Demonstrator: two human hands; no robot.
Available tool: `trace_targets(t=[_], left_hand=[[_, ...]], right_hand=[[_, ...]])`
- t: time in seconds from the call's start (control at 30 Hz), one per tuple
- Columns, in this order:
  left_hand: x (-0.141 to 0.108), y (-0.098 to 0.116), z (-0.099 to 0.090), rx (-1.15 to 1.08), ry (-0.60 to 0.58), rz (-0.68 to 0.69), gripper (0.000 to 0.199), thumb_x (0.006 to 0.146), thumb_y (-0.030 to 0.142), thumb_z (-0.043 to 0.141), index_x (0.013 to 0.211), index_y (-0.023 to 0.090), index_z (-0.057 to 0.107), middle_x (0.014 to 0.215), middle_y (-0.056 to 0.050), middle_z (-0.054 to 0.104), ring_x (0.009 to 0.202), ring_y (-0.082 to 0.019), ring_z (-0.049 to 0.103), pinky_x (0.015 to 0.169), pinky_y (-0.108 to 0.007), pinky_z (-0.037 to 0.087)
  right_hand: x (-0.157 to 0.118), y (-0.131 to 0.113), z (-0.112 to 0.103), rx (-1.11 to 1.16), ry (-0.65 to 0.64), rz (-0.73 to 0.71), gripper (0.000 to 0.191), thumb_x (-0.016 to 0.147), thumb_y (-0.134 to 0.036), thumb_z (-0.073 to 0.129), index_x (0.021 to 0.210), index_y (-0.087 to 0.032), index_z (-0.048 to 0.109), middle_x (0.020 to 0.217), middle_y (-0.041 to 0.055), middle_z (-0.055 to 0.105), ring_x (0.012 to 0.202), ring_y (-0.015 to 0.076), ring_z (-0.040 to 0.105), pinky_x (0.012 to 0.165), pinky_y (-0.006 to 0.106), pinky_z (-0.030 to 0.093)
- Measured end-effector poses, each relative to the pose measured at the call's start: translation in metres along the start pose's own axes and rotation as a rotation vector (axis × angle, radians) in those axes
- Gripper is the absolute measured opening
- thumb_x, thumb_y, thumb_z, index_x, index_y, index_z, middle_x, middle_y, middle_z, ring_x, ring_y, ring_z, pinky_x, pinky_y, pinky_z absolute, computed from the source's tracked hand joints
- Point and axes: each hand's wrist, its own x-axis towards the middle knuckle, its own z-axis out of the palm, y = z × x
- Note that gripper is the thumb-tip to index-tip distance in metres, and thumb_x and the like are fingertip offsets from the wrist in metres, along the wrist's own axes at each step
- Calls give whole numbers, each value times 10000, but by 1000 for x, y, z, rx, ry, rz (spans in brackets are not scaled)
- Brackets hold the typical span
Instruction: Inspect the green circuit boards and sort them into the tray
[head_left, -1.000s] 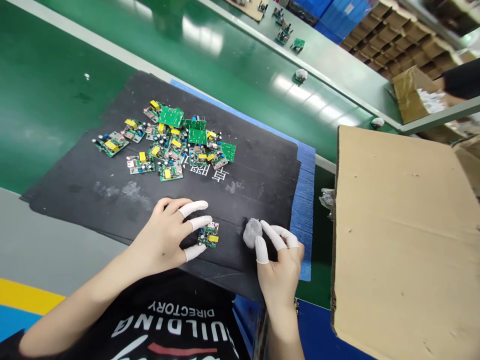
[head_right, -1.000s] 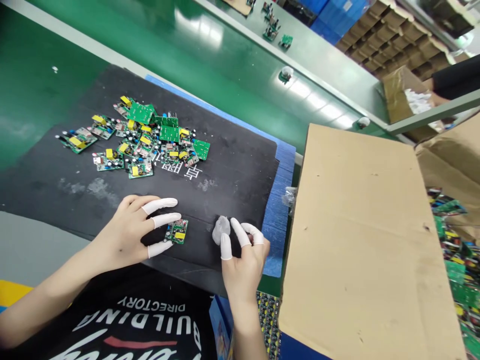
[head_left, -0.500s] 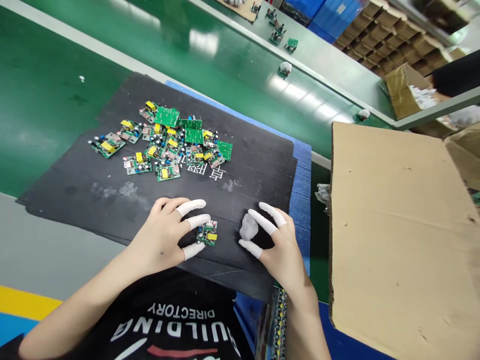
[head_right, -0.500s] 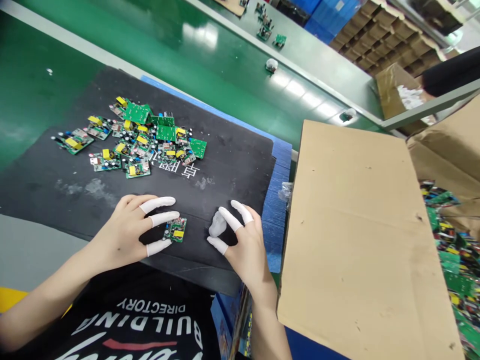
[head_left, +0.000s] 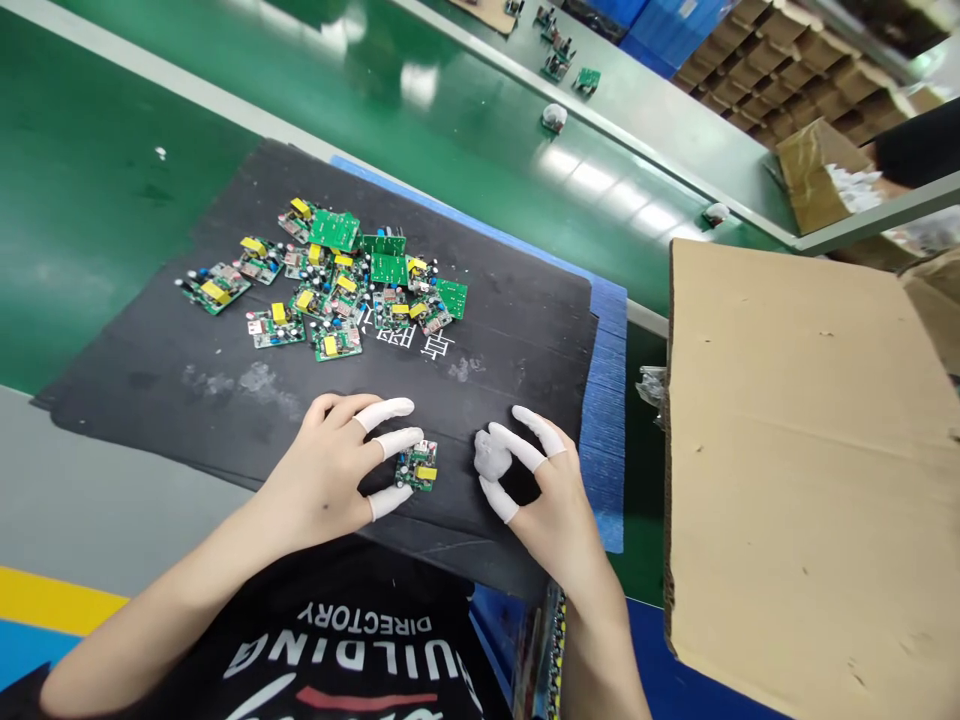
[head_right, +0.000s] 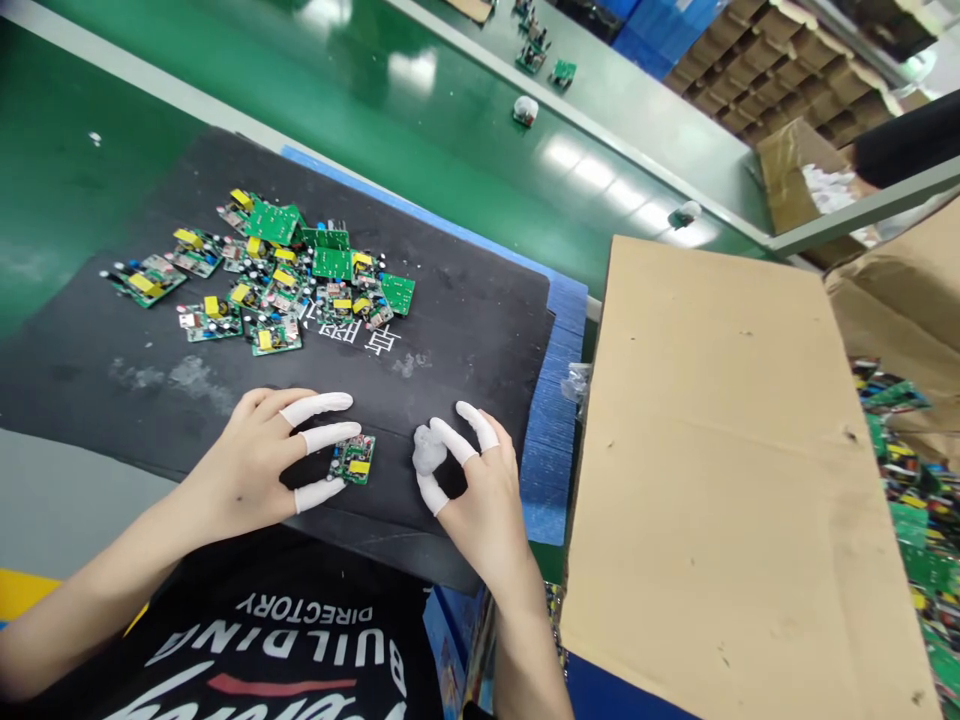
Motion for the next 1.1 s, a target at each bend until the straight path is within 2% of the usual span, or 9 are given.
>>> trace_targets(t=[0.1, 0.27, 0.37, 0.53, 0.6, 0.73, 0.93, 1.0, 1.1], left_hand=[[0, 0, 0, -4, -2, 4, 345, 800, 317, 633, 1139, 258, 610, 1325, -77, 539, 1149, -293, 501, 916, -466, 354], [0, 0, 0, -14, -5, -6, 338, 810, 312, 623, 1142, 254, 605, 1330, -79, 537, 1158, -290, 494, 928, -468, 344], [0, 1, -1, -24, -1, -6, 328, 804, 309, 629, 1127, 255, 613, 1325, -77, 541, 1153, -287, 499, 929, -463, 347], [0, -1, 0, -19, 11, 11, 331, 808, 311, 625, 1131, 245, 611, 1325, -76, 542, 1147, -286, 504, 920, -464, 346], [0, -2, 0, -17, 17, 17, 332, 810, 312, 622, 1134, 241, 610, 1324, -76, 543, 1144, -287, 507, 914, -464, 347], [0, -1, 1, -21, 23, 22, 323, 817, 312, 614, 1128, 227, 615, 1310, -80, 553, 1134, -287, 515, 908, -464, 346], [0, -1, 0, -25, 24, 21, 316, 819, 313, 613, 1121, 223, 619, 1302, -83, 558, 1130, -289, 517, 907, -467, 344], [0, -1, 0, -28, 23, 23, 310, 819, 303, 612, 1119, 225, 620, 1305, -81, 557, 1129, -286, 518, 907, -462, 346], [0, -1, -1, -32, 26, 28, 304, 821, 294, 608, 1116, 221, 624, 1306, -81, 556, 1125, -281, 520, 905, -453, 349]], right_hand=[[2, 1, -9, 61, -101, -14, 620, 817, -251, 590, 1401, -248, 384, 1424, 126, 395, 1328, 285, 352, 1059, 536, 384], [2, 1, -11, 83, -156, -64, 411, 793, -221, 626, 1195, -299, 595, 1429, 77, 397, 1337, 292, 341, 1036, 541, 407], [-4, 0, -9, 82, -129, -38, 417, 810, -225, 623, 1217, -303, 581, 1439, 76, 395, 1344, 288, 339, 1040, 540, 405], [-17, -2, -8, 85, -248, -15, 741, 777, -333, 702, 1426, -337, 345, 1531, 82, 266, 1400, 334, 234, 1052, 584, 371], [-20, -4, -3, 70, -168, -3, 668, 800, -349, 683, 1400, -332, 390, 1510, 90, 305, 1384, 333, 269, 1039, 580, 390], [-19, -12, 13, 18, 112, -29, 431, 861, -276, 614, 1283, -270, 523, 1312, 111, 534, 1272, 291, 438, 974, 528, 475], [-17, -19, 20, -30, 261, -120, 277, 845, -200, 631, 1120, -227, 612, 998, 77, 670, 1122, 269, 545, 886, 470, 530], [-19, -19, 18, -42, 264, -103, 260, 845, -202, 630, 1104, -218, 620, 1027, 90, 661, 1129, 270, 538, 887, 465, 528], [-24, -18, 17, -108, 223, -66, 280, 860, -256, 612, 1135, -205, 616, 1252, 146, 561, 1240, 314, 449, 936, 522, 483]])
